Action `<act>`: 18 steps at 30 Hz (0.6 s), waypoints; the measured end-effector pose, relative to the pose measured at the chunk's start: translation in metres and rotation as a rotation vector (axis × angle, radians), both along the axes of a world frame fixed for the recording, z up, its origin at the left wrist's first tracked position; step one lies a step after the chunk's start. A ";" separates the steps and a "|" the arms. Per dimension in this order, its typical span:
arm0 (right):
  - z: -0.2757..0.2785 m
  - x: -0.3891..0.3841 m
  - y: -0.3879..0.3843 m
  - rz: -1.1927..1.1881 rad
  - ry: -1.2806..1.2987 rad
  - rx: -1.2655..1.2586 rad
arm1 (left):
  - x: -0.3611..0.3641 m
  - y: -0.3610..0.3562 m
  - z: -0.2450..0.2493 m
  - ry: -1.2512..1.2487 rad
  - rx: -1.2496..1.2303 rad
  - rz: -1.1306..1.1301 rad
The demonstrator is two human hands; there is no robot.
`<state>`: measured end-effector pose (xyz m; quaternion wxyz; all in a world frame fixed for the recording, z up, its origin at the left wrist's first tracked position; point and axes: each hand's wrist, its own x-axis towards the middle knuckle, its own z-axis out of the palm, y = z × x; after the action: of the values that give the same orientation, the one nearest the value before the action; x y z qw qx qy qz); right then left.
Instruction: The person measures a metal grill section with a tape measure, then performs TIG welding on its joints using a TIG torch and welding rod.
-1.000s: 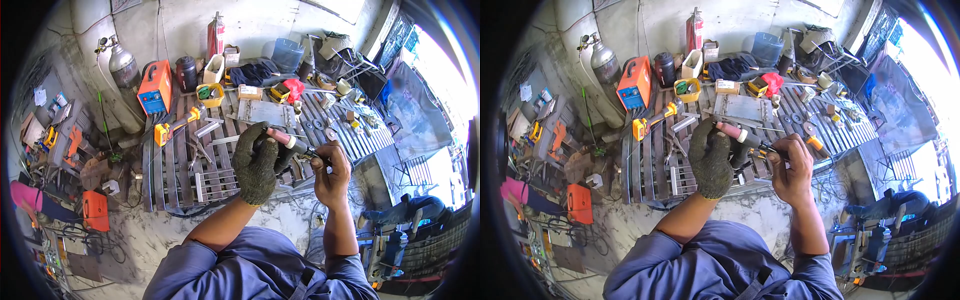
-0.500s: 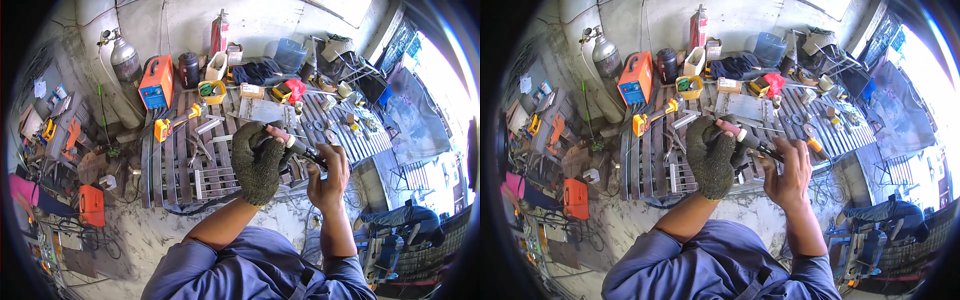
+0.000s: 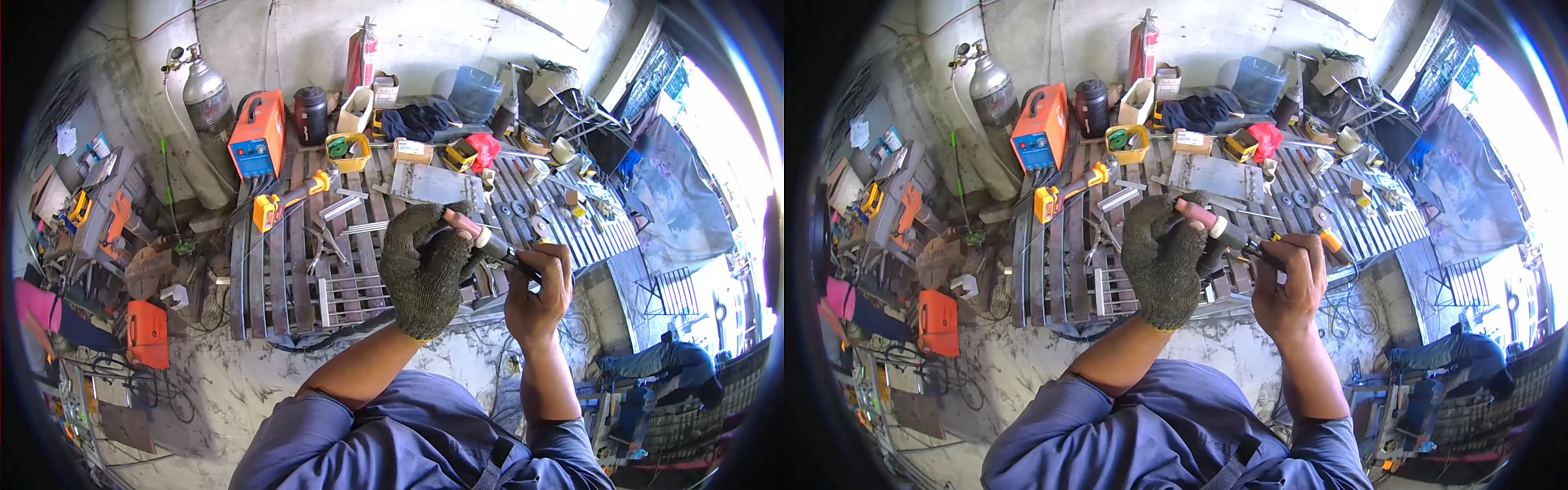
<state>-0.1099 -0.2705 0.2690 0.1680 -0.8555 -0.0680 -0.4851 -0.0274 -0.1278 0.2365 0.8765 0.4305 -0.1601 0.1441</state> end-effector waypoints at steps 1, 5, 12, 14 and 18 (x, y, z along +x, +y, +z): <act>0.001 0.000 0.002 0.012 -0.022 -0.017 | 0.000 0.002 0.002 -0.028 0.037 0.026; 0.006 -0.001 0.004 -0.005 -0.041 -0.124 | 0.005 -0.002 -0.005 -0.007 -0.003 0.010; 0.003 -0.001 -0.001 -0.068 0.099 -0.163 | 0.009 -0.010 -0.017 0.021 0.005 -0.021; 0.009 -0.003 0.005 -0.101 0.176 -0.151 | 0.012 -0.012 -0.024 -0.020 0.056 0.024; 0.003 -0.002 -0.005 -0.035 0.172 -0.109 | 0.004 -0.011 -0.013 0.024 0.003 -0.052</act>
<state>-0.1116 -0.2755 0.2716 0.1179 -0.9030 -0.0649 -0.4081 -0.0231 -0.1386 0.2238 0.8811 0.4294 -0.1607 0.1159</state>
